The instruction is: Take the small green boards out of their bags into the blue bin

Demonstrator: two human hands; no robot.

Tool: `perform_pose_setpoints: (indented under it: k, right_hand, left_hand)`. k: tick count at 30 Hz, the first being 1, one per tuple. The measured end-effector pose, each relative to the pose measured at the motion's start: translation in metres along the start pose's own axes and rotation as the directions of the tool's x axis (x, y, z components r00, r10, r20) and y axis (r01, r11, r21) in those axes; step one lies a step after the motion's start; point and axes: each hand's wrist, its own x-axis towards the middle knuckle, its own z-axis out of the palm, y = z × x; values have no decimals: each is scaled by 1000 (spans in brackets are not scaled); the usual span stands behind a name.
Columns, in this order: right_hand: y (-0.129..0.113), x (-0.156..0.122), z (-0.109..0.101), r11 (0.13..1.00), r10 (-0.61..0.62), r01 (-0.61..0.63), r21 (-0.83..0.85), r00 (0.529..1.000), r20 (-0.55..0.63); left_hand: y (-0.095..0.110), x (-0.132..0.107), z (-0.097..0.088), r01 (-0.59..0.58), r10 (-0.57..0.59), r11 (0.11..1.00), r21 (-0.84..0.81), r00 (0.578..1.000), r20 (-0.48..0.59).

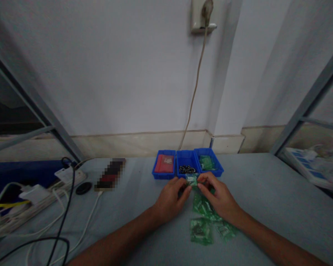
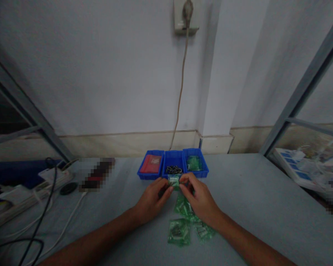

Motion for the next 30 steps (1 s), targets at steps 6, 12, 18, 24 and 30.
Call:
perform_pose_setpoints:
  k: [6, 12, 18, 24, 30]
  right_hand:
    - [-1, 0, 0, 1000, 8, -8, -10, 1000, -4]
    - [-2, 1, 0, 1000, 11, -11, -22, 1000, -7]
    - [-1, 0, 0, 1000, 9, -9, -5, 1000, -6]
    - [-1, 0, 0, 1000, 6, -6, -13, 1000, -15]
    - [-1, 0, -1, 1000, -4, 4, -11, 1000, -14]
  left_hand:
    - [-1, 0, 1, -7, 8, 1000, 10, 1000, -10]
    - [-2, -2, 2, -8, 8, 1000, 16, 1000, -10]
    - [1, 0, 0, -1, 1, 1000, 7, 1000, -6]
    - [1, 0, 0, -10, 10, 1000, 1, 1000, -14]
    - [1, 0, 0, 2, -2, 1000, -3, 1000, -3]
